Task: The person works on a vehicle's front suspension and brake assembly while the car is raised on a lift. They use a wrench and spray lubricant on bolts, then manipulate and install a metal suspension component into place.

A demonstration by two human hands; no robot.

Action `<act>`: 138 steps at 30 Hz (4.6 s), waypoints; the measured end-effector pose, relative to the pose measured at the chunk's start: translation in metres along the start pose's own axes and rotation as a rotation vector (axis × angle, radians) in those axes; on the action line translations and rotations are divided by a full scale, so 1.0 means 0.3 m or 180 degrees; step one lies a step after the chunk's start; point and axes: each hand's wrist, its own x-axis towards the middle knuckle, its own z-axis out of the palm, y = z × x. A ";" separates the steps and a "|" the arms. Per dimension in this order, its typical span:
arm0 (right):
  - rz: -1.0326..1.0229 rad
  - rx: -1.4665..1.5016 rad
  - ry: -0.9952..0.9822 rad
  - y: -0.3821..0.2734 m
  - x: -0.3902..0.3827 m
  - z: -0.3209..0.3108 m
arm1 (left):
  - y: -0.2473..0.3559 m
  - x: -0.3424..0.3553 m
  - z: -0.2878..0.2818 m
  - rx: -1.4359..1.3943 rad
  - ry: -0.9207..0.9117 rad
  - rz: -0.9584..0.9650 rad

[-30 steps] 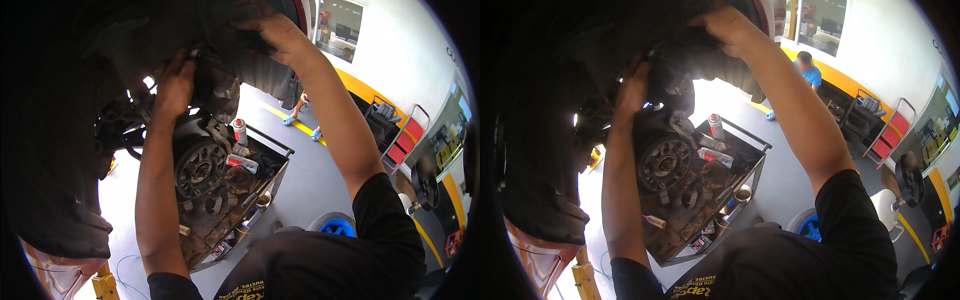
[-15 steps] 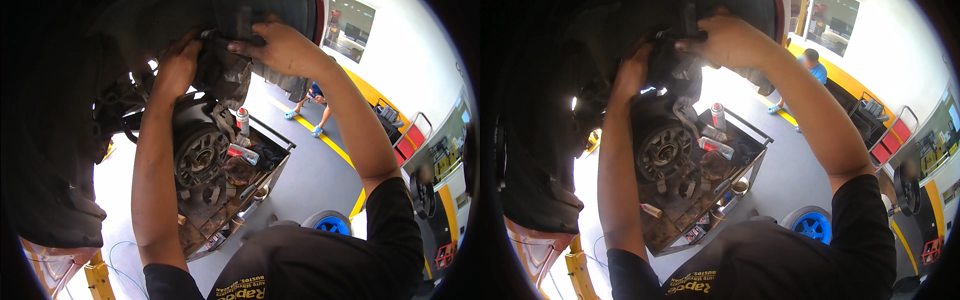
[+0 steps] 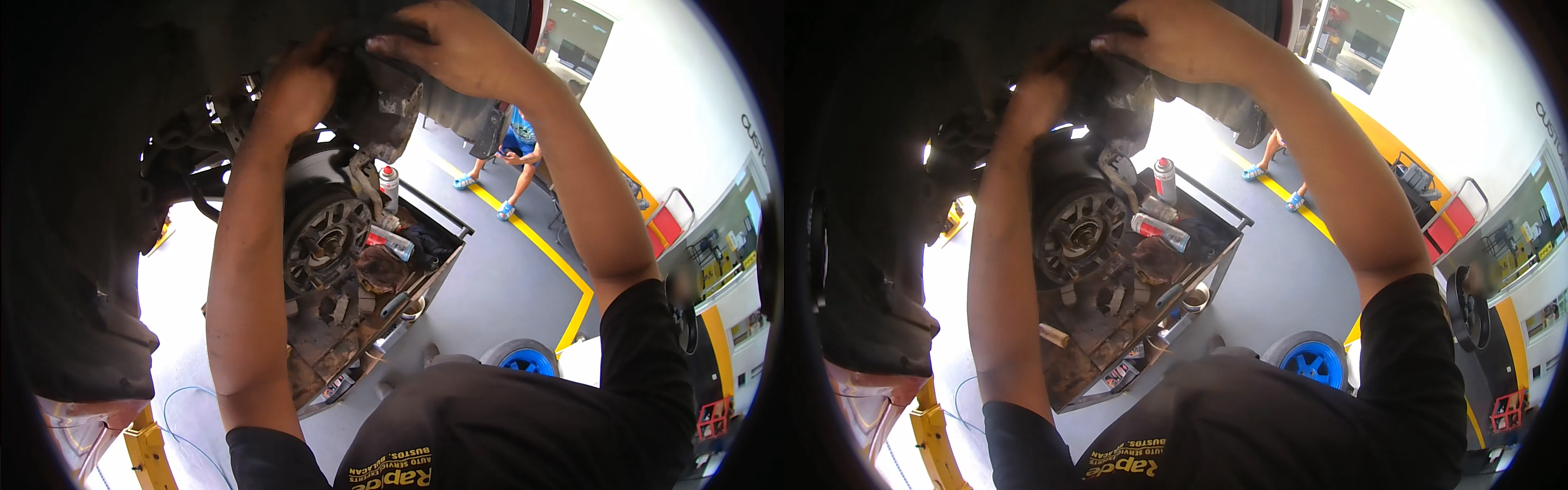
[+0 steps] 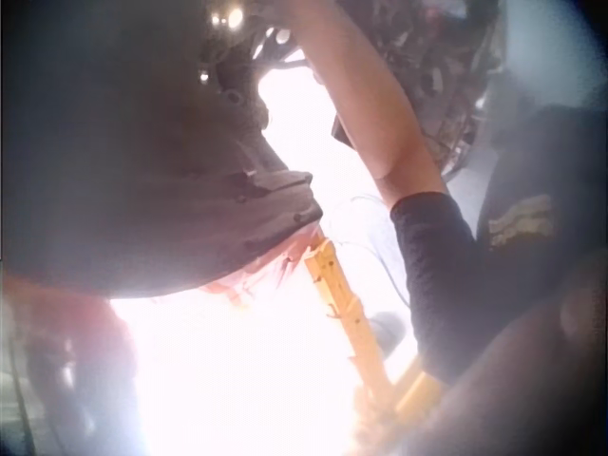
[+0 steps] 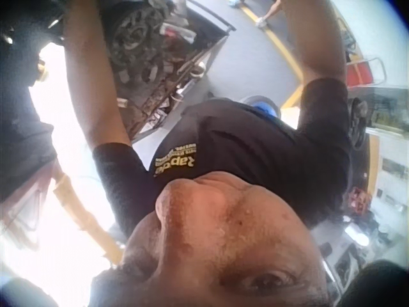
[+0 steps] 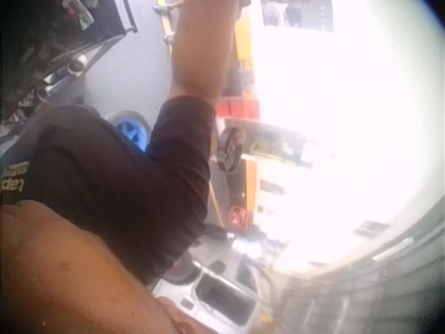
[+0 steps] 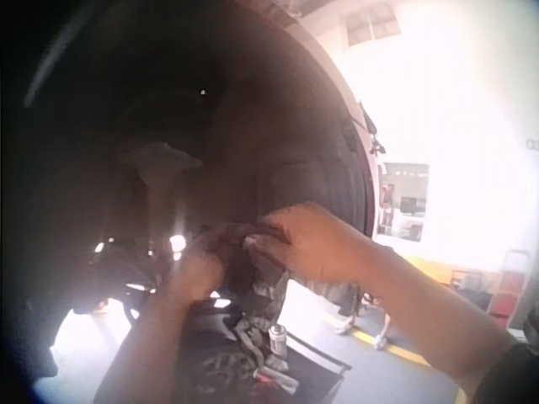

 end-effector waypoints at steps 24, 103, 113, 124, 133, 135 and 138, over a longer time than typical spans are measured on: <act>-0.0604 -0.0478 0.1176 -0.041 -0.019 0.120 | 0.211 0.079 -0.273 -0.2339 0.0273 -0.1456; -0.1262 -0.0386 0.1354 0.049 -0.076 0.165 | 0.101 0.080 -0.147 -0.3360 -0.0109 -0.1462; -0.1538 -0.0596 0.1426 0.032 -0.065 0.156 | 0.215 0.088 -0.246 -0.3385 0.0071 -0.1628; -0.1254 -0.0328 0.1194 0.071 -0.058 0.172 | 0.269 0.100 -0.308 -0.4463 0.0281 -0.1535; -0.1148 -0.0653 0.1187 0.022 -0.083 0.157 | 0.271 0.120 -0.307 -0.4119 0.0051 -0.1860; -0.1226 -0.0802 0.1204 0.026 -0.048 0.155 | 0.276 0.115 -0.312 -0.4214 0.0115 -0.1779; -0.1159 -0.0620 0.1422 0.028 -0.104 0.155 | 0.275 0.109 -0.319 -0.3931 -0.0086 -0.1781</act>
